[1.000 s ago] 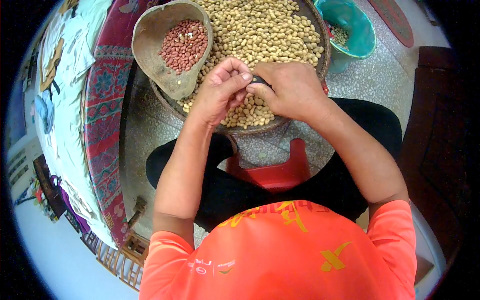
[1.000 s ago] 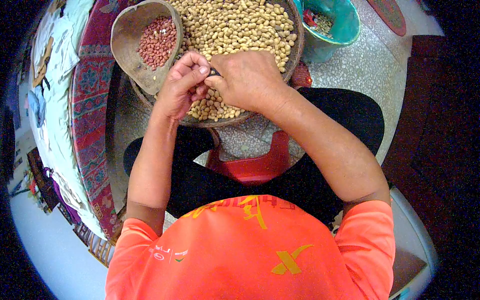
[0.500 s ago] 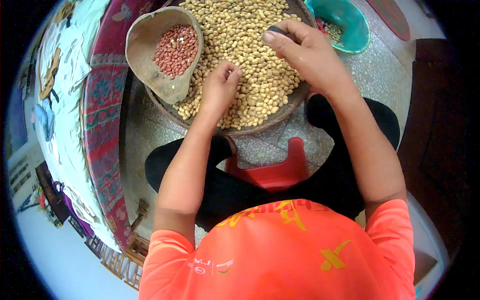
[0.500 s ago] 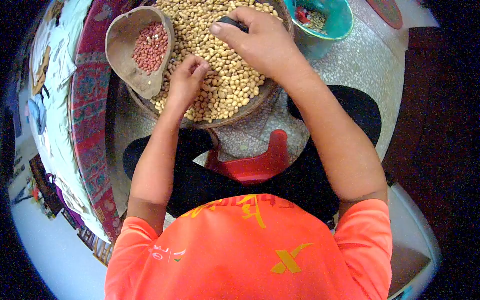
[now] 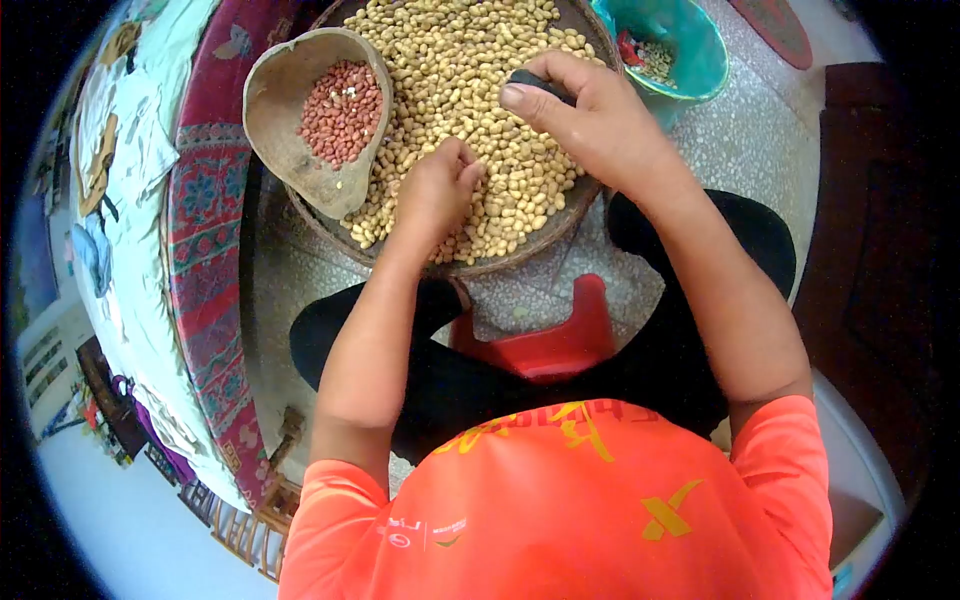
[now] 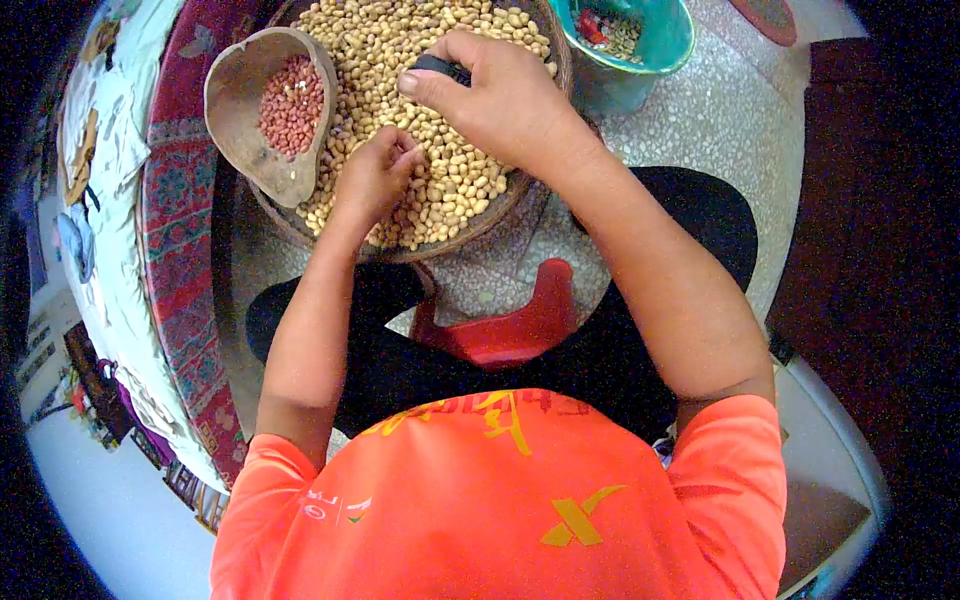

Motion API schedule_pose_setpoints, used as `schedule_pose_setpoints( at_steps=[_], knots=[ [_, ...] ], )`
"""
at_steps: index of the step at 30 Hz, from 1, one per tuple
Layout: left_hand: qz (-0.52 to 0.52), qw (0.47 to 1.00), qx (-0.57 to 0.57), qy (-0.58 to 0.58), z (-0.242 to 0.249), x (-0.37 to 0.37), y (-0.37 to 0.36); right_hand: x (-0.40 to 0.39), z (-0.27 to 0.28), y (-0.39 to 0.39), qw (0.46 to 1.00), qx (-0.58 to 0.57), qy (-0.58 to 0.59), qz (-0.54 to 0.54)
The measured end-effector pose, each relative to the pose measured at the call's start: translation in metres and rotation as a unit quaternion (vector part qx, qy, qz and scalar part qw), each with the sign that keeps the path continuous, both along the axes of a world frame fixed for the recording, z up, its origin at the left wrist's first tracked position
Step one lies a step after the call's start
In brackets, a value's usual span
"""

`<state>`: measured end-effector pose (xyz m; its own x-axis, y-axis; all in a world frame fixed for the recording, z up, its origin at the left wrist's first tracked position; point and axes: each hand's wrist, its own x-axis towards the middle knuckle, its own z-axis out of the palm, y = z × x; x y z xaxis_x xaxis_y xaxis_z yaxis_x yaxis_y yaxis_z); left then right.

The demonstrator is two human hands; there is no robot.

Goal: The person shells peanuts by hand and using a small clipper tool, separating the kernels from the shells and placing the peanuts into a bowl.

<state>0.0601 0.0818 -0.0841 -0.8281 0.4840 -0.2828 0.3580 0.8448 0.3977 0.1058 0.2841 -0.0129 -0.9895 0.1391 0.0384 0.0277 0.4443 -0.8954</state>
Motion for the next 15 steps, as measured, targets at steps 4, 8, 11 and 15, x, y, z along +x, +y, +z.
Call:
schedule_pose_setpoints(
  at_steps=[4,8,11,15],
  knots=[
    [0.104,0.897,0.321,-0.286,0.023,-0.004,0.003,0.001,0.000,-0.003,0.999,0.026,-0.030,0.010],
    [0.161,0.773,0.416,-0.451,0.036,-0.008,-0.005,0.000,0.000,-0.008,0.996,0.057,-0.033,0.058],
    [0.171,0.776,0.423,-0.435,0.040,-0.011,-0.009,0.001,0.001,-0.012,0.994,0.041,-0.059,0.087],
    [0.141,0.933,0.285,-0.168,0.016,-0.012,-0.012,-0.003,0.001,-0.010,0.999,0.045,-0.002,0.013]
  ],
)
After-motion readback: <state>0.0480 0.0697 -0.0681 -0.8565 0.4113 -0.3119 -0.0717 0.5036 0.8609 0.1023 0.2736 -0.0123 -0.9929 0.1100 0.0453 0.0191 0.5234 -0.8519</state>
